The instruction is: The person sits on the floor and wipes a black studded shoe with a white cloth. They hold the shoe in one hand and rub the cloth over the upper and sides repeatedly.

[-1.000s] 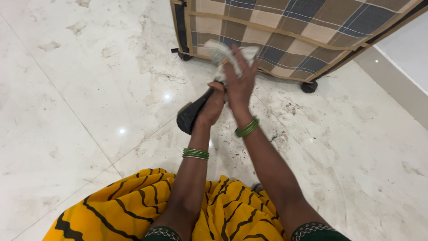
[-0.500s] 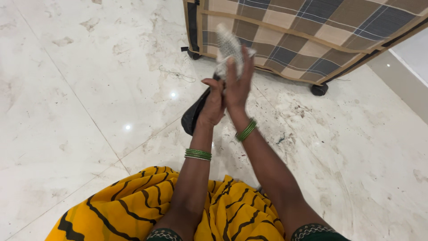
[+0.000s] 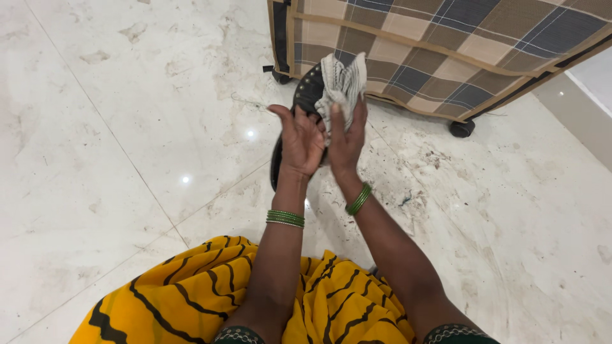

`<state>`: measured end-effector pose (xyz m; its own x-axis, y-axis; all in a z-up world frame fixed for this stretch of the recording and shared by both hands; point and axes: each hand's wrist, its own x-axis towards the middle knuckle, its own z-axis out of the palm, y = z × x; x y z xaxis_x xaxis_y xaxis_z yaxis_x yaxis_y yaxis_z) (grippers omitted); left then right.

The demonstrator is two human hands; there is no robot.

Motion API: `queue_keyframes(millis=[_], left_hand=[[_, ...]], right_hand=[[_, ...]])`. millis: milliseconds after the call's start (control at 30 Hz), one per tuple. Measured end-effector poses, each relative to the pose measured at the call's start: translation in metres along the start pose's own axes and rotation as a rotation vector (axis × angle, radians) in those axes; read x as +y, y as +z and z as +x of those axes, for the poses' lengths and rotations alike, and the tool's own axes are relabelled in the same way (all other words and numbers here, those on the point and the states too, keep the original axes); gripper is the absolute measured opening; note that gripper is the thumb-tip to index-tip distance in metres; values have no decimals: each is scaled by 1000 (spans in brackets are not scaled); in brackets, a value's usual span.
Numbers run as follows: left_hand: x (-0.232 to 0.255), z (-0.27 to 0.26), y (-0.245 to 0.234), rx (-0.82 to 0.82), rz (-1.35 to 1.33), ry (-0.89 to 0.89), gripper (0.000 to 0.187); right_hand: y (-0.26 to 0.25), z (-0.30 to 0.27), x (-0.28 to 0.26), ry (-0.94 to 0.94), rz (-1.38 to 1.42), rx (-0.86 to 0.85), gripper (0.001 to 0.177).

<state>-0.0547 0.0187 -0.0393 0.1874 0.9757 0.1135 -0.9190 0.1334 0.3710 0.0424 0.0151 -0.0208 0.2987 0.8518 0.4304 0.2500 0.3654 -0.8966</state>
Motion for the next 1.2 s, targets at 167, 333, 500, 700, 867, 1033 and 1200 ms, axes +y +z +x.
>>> queue_keyframes(millis=[167,333,500,700,867,1033,1200], left_hand=[[-2,-1,19,0,139,-165,109],[-9,-4,20,-74,-52,-93,104],[6,-2,15,86,-234,60,103],[16,0,5,133,-225,46,99],[-1,3,8,35,-181,-116,100],[-4,2,4,-2,-240,-115,100],[17,2,-15,-122,-456,67,94]], right_hand=[[-26,77,-2,153,221,-135,54],[-22,75,-16,224,207,-155,57],[-2,-14,-2,26,78,-44,58],[3,-32,1,123,79,-106,64],[-16,68,-11,179,258,-225,65],[-12,77,-23,215,439,-290,60],[-2,-9,-21,233,109,-226,60]])
